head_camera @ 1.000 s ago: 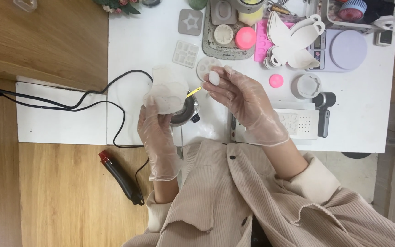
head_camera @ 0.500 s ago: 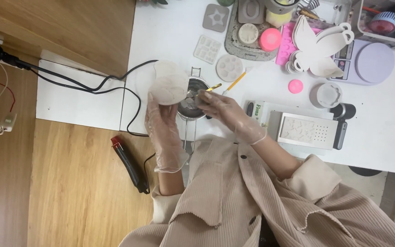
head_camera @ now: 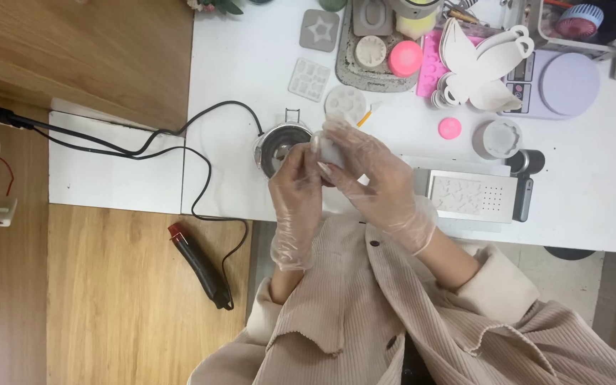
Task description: Preparing wax shapes and molds for candle making at a workstation.
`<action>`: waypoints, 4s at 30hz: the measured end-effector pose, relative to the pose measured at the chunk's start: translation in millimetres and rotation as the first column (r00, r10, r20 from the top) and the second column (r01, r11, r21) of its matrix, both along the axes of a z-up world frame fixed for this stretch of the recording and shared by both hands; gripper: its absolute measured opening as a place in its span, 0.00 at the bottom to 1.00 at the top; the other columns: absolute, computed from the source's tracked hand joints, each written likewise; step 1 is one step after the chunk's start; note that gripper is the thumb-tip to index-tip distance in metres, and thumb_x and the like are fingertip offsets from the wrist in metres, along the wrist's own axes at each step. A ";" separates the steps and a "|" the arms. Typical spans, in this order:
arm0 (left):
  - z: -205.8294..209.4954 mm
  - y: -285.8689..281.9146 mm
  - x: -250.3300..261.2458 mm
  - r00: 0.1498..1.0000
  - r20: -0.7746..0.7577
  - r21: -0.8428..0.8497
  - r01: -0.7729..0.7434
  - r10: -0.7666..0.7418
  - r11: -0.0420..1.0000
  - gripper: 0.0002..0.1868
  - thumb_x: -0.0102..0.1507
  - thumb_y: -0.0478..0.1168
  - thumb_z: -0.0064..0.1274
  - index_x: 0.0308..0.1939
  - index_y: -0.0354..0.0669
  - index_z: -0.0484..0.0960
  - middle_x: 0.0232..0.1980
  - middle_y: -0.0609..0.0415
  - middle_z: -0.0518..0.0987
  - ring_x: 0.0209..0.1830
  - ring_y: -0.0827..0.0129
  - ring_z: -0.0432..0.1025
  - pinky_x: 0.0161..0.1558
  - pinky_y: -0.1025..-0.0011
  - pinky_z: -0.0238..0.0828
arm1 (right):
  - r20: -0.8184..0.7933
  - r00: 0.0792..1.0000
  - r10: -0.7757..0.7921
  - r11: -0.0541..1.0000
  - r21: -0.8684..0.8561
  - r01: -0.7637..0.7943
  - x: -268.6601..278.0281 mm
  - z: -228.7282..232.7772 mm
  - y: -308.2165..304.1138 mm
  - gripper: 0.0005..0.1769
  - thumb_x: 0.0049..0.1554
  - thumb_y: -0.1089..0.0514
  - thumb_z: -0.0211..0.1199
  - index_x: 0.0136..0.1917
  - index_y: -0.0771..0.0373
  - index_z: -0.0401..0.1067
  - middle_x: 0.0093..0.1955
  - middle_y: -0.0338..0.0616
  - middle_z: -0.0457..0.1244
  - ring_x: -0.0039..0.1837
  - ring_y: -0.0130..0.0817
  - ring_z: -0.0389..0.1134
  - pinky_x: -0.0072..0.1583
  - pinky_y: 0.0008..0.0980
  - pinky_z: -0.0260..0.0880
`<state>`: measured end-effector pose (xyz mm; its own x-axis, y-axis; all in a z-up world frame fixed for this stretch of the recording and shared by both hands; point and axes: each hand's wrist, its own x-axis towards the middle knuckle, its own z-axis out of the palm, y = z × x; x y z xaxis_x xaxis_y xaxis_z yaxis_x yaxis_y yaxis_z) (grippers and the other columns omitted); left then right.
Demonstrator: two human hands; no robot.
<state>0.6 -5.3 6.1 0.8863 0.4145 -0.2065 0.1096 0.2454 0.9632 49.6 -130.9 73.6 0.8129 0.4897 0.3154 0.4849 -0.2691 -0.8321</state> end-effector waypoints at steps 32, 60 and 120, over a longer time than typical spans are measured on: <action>34.6 -29.3 9.0 0.993 0.068 -0.218 -0.078 0.095 0.973 0.28 0.73 0.56 0.39 0.62 0.34 0.74 0.54 0.46 0.79 0.52 0.66 0.78 0.49 0.68 0.83 | 0.332 0.935 -0.124 0.990 0.108 0.093 -5.5 22.9 -43.3 0.14 0.55 0.70 0.74 0.54 0.68 0.76 0.66 0.60 0.64 0.65 0.47 0.71 0.65 0.37 0.77; 20.2 -39.7 -29.5 0.986 -0.032 -0.267 -0.167 0.165 0.949 0.27 0.74 0.53 0.38 0.63 0.34 0.74 0.56 0.46 0.81 0.54 0.63 0.79 0.52 0.65 0.84 | -0.934 0.273 0.230 0.888 0.316 0.333 19.7 -0.7 -55.6 0.22 0.59 0.71 0.56 0.68 0.69 0.67 0.65 0.49 0.65 0.62 0.36 0.71 0.62 0.36 0.71; 44.2 -179.5 -25.7 0.986 0.128 -0.225 0.131 -0.104 0.965 0.25 0.67 0.30 0.58 0.67 0.32 0.70 0.63 0.52 0.75 0.64 0.69 0.70 0.65 0.71 0.71 | -0.766 0.640 -0.059 0.914 0.217 0.343 -23.2 7.5 -210.8 0.24 0.59 0.63 0.66 0.68 0.70 0.70 0.60 0.45 0.69 0.60 0.29 0.70 0.62 0.31 0.74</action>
<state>-25.1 -184.8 50.3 0.9493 0.2584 -0.1789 0.0435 0.4556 0.8891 26.4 -341.7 81.1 0.9053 0.2731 -0.3253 -0.3535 0.0597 -0.9335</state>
